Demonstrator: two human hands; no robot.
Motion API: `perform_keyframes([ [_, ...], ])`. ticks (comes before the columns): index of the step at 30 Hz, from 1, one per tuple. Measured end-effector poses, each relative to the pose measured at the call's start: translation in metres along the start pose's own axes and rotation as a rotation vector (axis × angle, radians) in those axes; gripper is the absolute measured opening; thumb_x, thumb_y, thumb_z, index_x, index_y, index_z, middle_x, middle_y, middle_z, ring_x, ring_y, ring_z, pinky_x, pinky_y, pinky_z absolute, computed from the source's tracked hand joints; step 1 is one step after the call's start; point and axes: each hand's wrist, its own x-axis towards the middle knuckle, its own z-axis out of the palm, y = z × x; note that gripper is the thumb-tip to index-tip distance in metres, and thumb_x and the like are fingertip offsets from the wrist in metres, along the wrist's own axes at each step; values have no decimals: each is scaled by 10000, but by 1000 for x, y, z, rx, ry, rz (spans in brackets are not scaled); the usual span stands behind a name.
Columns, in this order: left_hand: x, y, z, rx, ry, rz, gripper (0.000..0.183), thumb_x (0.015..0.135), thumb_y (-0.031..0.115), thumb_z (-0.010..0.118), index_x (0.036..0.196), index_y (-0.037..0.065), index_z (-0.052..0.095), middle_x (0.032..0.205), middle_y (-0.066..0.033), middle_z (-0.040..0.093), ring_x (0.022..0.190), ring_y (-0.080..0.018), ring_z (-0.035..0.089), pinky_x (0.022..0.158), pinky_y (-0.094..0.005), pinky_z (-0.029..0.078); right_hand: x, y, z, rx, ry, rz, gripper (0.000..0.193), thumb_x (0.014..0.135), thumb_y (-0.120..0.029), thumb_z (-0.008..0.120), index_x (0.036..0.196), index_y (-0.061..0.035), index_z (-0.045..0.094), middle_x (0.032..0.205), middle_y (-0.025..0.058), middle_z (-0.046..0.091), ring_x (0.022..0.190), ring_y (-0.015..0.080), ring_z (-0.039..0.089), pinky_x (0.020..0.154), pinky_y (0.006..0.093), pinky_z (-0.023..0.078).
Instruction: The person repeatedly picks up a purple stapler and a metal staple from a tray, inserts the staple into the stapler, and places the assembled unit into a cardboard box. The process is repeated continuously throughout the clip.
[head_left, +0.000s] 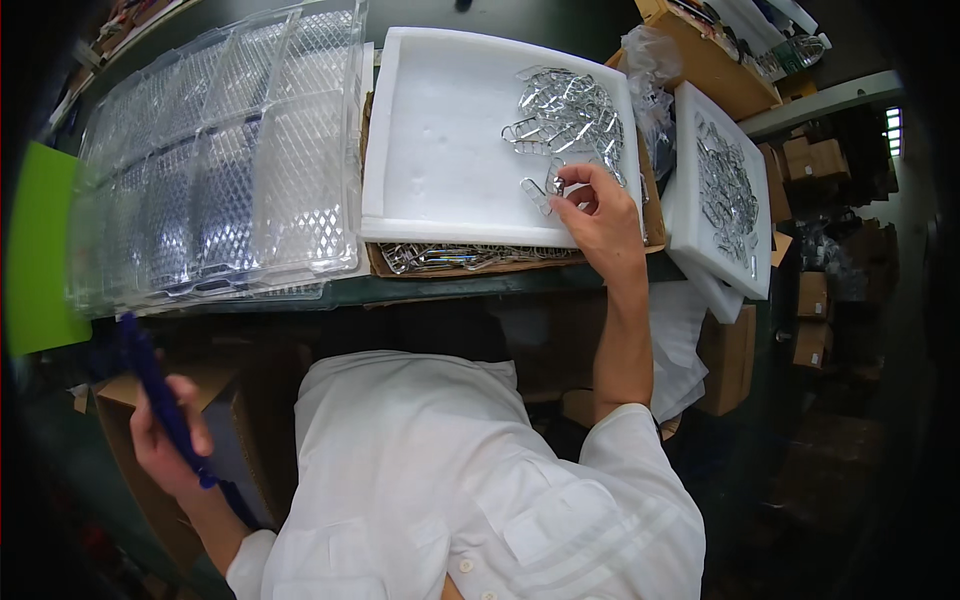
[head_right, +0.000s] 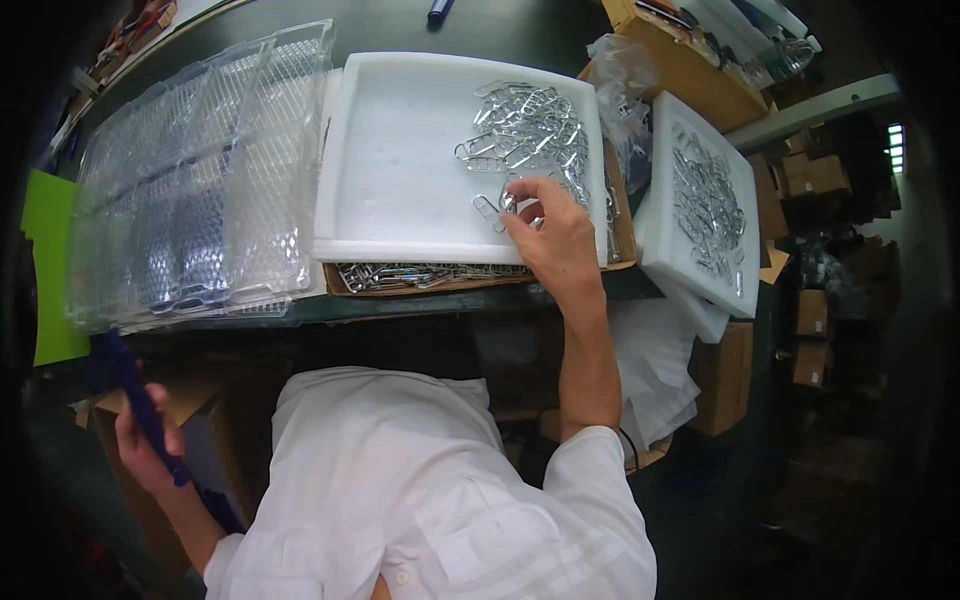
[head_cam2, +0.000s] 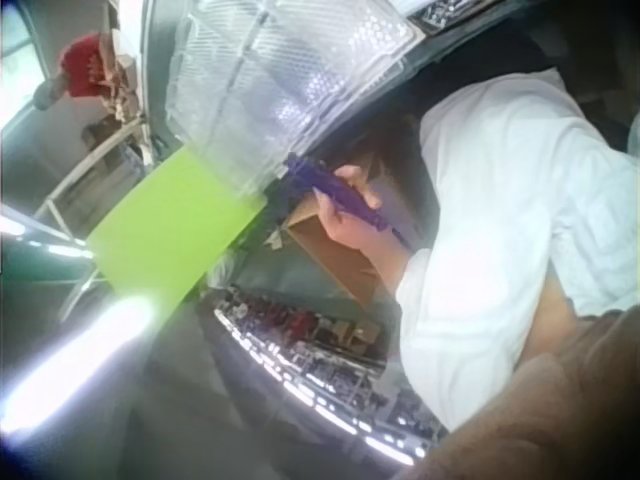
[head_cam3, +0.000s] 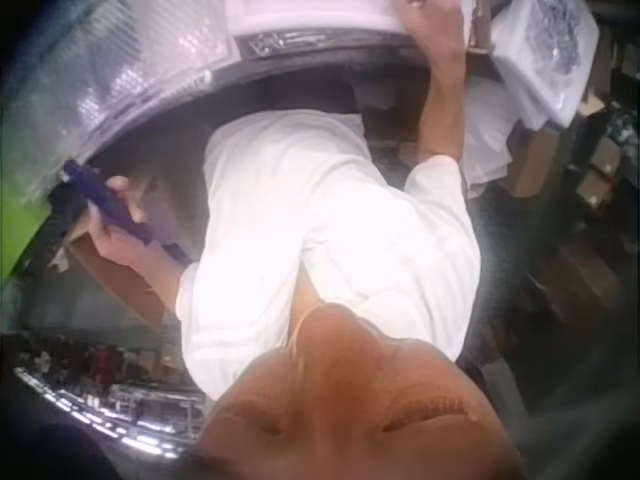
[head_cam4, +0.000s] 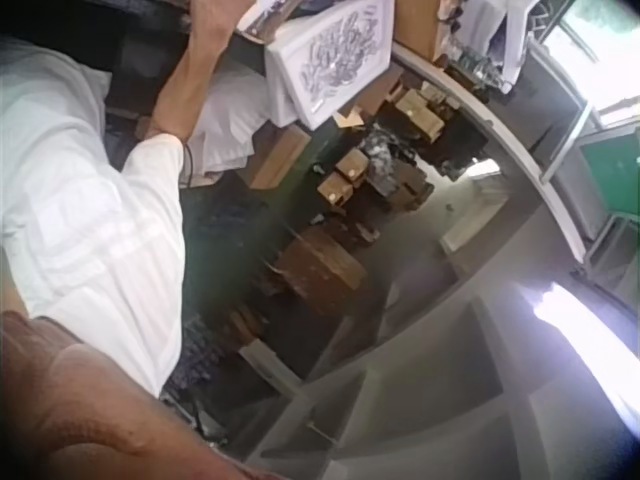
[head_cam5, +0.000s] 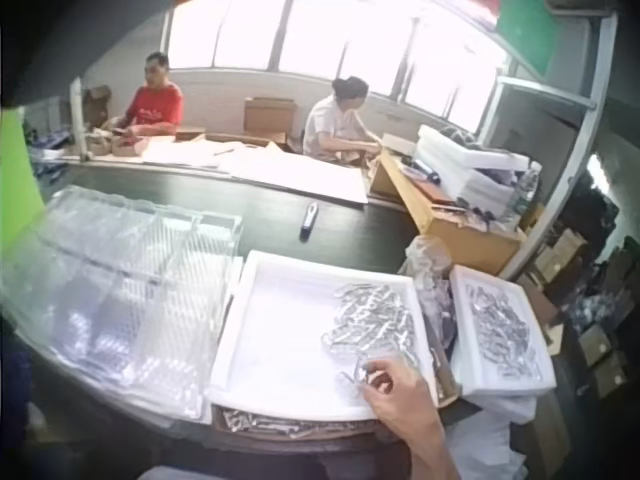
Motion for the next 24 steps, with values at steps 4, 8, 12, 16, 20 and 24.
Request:
perform_keyframes([
  [4, 49, -34, 83, -133, -201, -393, 525, 1099, 262, 361, 1541, -23, 367, 1032, -288, 667, 546, -300, 699, 482, -351, 619, -7, 13, 3, 110, 113, 100, 227, 883, -25, 792, 1105, -2, 749, 988, 74, 759, 804, 113, 708, 713, 265, 552],
  [8, 68, -65, 124, -313, -322, -679, 542, 1093, 291, 387, 1572, 37, 373, 1094, -252, 659, 723, -279, 736, 631, -397, 666, -17, 7, -3, 242, 179, 155, 179, 948, -45, 778, 1105, 39, 761, 1082, 59, 743, 842, 101, 686, 755, 241, 571],
  [12, 74, -82, 142, -110, -495, -723, 672, 976, 147, 552, 1605, 25, 349, 1259, -197, 631, 913, -190, 698, 770, -336, 639, -48, -46, -12, 464, 243, 14, 174, 924, 31, 746, 1096, 53, 760, 1050, 108, 735, 886, 149, 691, 781, 270, 564],
  [16, 67, -93, 155, 109, -559, -683, 748, 895, 17, 547, 1617, 18, 350, 1238, -176, 616, 936, -176, 666, 753, -301, 615, -88, -111, -4, 645, 129, -57, 170, 887, 106, 733, 1045, 42, 742, 1015, 127, 721, 923, 173, 682, 823, 281, 540],
  [20, 59, -101, 157, 198, -590, -642, 696, 954, -60, 471, 1627, 82, 364, 1304, -128, 643, 950, -110, 655, 800, -283, 590, -95, -135, 24, 615, -32, -124, 191, 824, 75, 809, 982, -3, 735, 1187, 174, 691, 1028, 241, 680, 845, 326, 531],
  [24, 57, -104, 155, 230, -599, -645, 670, 965, -48, 453, 1617, 92, 388, 1238, -108, 681, 918, -101, 667, 748, -257, 583, -87, -147, 42, 178, -21, -236, 156, 775, 38, 810, 901, -27, 744, 1442, 207, 601, 1333, 339, 587, 1053, 432, 430],
])
